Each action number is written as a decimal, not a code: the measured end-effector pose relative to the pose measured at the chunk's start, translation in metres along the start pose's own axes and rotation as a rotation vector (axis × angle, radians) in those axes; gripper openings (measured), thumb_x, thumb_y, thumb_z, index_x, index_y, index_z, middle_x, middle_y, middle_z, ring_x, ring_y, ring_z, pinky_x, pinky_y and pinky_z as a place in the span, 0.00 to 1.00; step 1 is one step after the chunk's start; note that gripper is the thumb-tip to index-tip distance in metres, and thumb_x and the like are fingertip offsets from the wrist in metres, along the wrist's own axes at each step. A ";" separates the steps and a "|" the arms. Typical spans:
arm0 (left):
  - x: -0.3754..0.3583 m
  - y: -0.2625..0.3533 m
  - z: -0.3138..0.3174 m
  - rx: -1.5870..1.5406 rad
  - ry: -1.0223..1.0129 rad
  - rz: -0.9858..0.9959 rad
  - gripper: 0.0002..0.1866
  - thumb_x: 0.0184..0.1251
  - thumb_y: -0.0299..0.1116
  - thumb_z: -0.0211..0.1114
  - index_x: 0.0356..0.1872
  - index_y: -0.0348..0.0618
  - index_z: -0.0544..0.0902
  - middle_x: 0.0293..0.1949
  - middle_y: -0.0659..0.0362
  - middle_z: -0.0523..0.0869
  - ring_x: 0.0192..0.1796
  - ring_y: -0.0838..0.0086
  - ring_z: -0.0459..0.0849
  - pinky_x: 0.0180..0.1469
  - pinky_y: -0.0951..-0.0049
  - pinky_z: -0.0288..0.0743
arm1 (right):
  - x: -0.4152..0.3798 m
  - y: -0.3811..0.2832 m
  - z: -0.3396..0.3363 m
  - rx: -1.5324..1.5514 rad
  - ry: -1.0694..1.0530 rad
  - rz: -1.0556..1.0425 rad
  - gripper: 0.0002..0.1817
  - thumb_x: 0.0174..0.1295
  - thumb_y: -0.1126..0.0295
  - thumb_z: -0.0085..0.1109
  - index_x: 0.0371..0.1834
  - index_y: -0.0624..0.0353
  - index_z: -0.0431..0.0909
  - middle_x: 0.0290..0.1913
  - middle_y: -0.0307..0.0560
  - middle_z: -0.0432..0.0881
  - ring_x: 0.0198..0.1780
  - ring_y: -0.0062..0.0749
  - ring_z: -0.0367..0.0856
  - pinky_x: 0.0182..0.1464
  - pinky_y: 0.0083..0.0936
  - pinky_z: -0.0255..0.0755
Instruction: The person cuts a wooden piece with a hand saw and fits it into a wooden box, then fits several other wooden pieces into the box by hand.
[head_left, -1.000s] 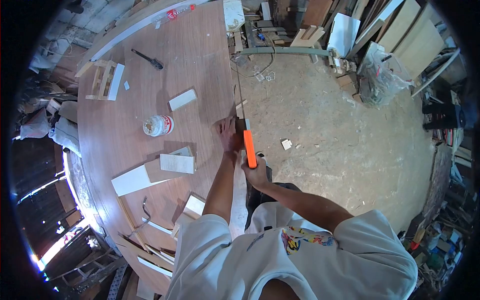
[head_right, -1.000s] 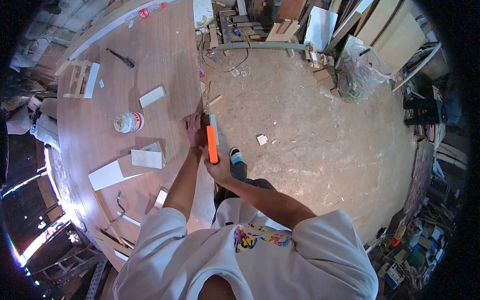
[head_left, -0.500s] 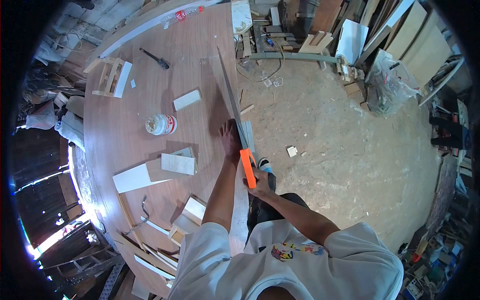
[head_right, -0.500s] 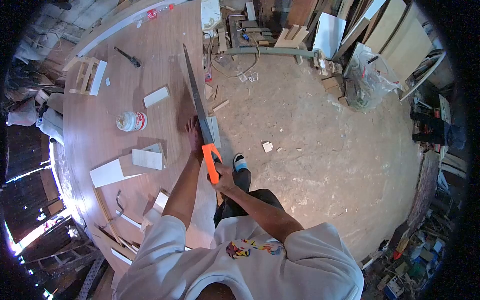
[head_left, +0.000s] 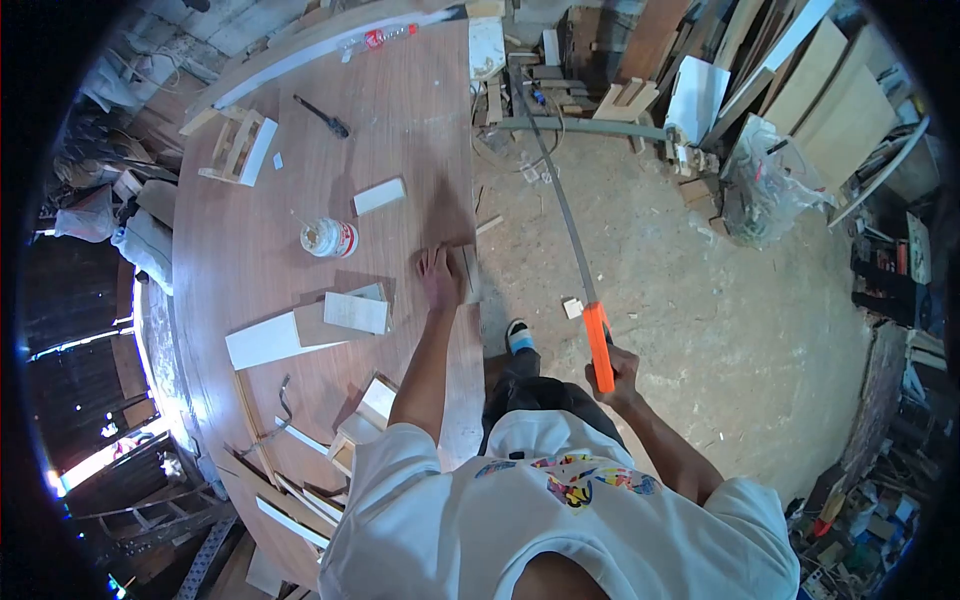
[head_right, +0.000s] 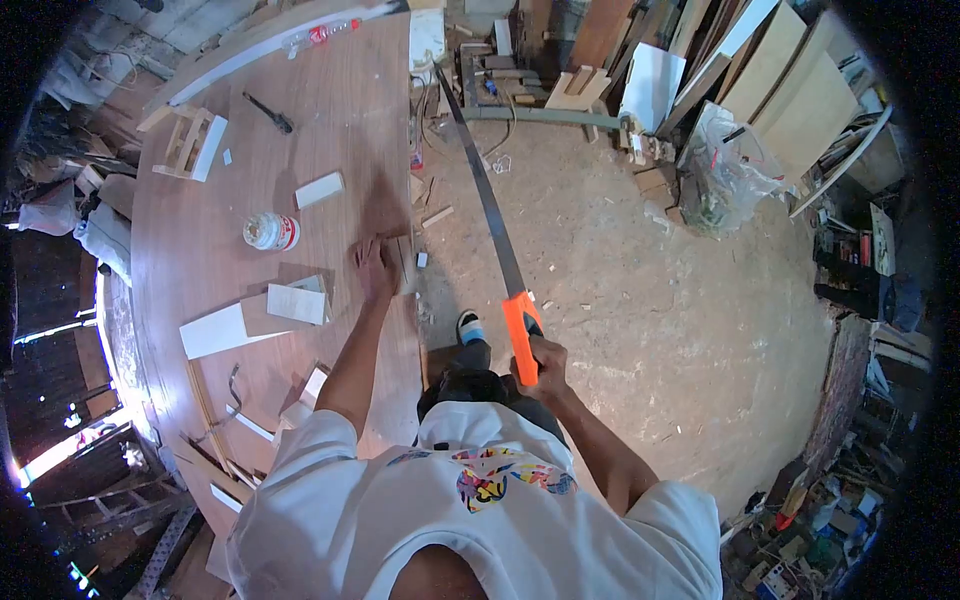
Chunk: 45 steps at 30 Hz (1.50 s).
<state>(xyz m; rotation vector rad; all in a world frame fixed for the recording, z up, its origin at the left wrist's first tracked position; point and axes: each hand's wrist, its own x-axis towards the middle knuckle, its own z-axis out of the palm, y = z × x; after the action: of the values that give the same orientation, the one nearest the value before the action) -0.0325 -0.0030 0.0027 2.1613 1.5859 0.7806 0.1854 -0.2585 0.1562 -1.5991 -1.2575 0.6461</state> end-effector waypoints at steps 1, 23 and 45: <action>-0.001 0.004 -0.005 -0.010 0.000 0.029 0.16 0.60 0.30 0.58 0.50 0.42 0.77 0.50 0.53 0.77 0.56 0.59 0.72 0.61 0.57 0.59 | -0.004 0.000 -0.005 -0.021 0.018 0.036 0.12 0.39 0.78 0.60 0.12 0.59 0.65 0.14 0.45 0.66 0.15 0.33 0.67 0.20 0.26 0.61; -0.011 0.024 -0.025 -0.239 -0.042 -0.605 0.54 0.38 0.36 0.78 0.66 0.46 0.51 0.53 0.43 0.72 0.56 0.56 0.72 0.58 0.56 0.64 | 0.036 0.025 0.005 0.016 0.128 0.586 0.06 0.47 0.74 0.61 0.18 0.67 0.78 0.16 0.35 0.73 0.21 0.16 0.68 0.24 0.23 0.64; 0.067 0.160 -0.219 -2.105 -0.332 0.108 0.55 0.34 0.50 0.74 0.69 0.44 0.58 0.62 0.46 0.66 0.59 0.55 0.72 0.61 0.51 0.67 | 0.094 0.205 -0.025 -0.379 -0.334 0.719 0.16 0.38 0.63 0.57 0.22 0.68 0.80 0.19 0.54 0.80 0.24 0.41 0.82 0.31 0.36 0.76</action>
<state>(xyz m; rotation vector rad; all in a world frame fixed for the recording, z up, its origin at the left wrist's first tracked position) -0.0304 0.0010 0.2820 0.5992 -0.0539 1.1129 0.3235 -0.1798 -0.0053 -2.3651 -1.0551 1.2113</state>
